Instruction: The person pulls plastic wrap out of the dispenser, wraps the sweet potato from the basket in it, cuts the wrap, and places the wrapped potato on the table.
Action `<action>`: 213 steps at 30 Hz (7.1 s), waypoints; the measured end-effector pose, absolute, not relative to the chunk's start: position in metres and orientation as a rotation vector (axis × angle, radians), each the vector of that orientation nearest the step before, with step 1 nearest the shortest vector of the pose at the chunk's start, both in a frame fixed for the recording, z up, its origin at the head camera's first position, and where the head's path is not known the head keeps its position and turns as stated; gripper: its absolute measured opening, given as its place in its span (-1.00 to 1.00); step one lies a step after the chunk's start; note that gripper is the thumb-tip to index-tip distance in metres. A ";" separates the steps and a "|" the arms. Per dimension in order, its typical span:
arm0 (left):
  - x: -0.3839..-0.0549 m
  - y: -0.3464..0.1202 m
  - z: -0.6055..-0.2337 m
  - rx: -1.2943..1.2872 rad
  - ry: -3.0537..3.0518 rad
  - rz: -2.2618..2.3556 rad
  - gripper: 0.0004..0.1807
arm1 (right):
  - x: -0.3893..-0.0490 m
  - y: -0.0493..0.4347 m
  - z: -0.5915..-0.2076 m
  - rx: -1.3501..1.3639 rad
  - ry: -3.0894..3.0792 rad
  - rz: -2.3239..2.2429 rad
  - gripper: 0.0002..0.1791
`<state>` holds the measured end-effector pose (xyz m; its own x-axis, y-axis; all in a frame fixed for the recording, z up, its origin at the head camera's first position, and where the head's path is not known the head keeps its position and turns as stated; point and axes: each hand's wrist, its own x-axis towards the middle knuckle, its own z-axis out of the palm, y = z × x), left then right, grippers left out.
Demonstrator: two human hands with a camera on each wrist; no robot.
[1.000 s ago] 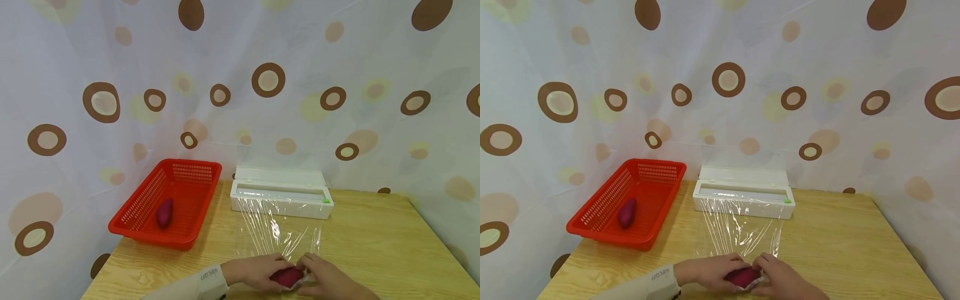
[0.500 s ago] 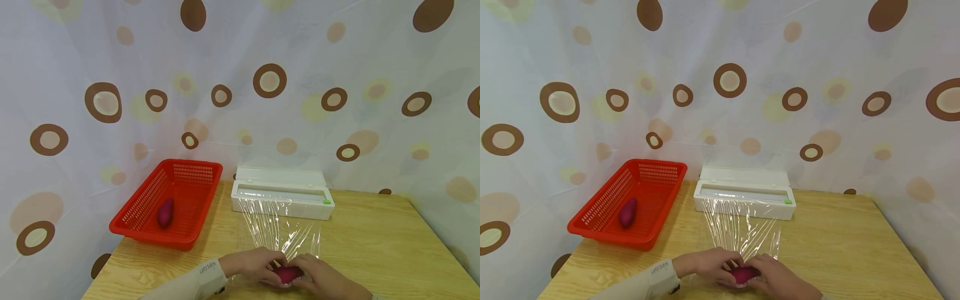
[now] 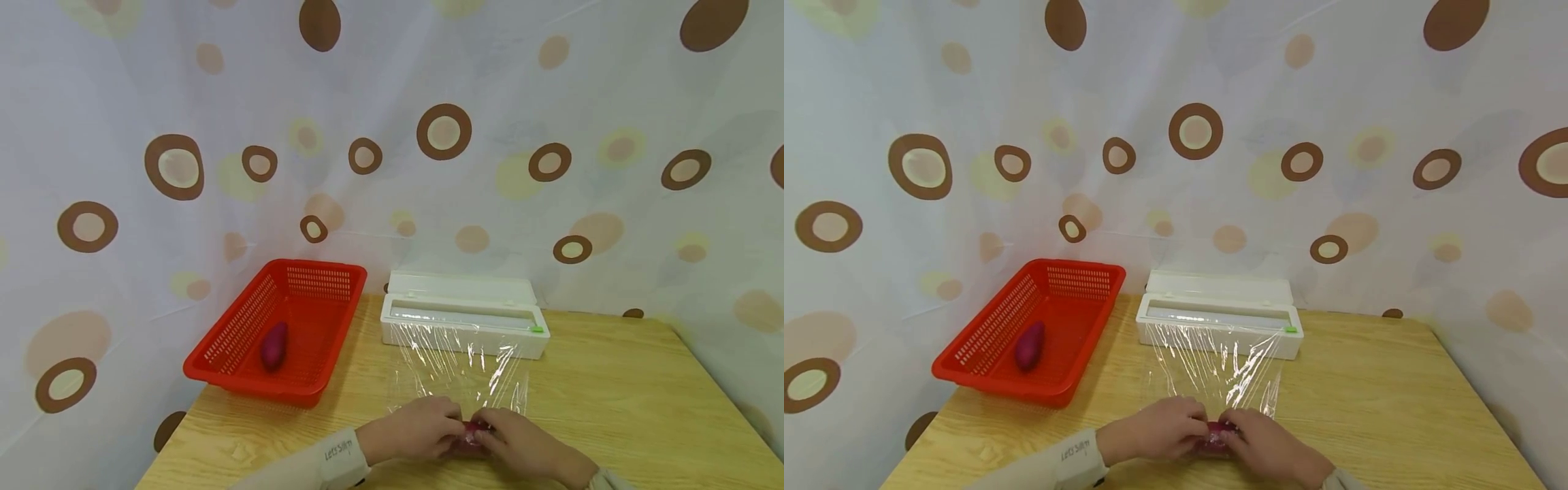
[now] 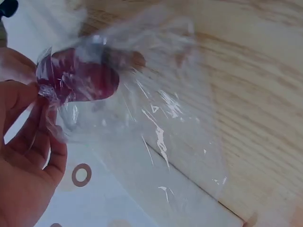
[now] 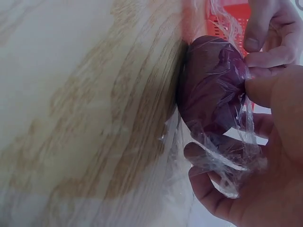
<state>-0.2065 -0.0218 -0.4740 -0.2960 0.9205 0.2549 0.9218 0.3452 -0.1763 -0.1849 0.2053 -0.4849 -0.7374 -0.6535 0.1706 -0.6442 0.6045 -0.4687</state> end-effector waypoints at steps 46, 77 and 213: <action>-0.213 -0.017 -0.487 -1.185 -2.947 -0.268 -0.24 | -0.197 0.195 -0.486 -0.915 3.082 -0.584 -0.50; -0.250 -0.010 -0.494 -0.892 -2.939 -0.134 -0.68 | -0.237 0.192 -0.485 -0.620 3.009 -0.691 -0.65; -0.364 0.154 -0.447 -0.889 -2.914 -1.070 -0.76 | -0.327 0.329 -0.492 -0.693 3.327 -0.904 -0.44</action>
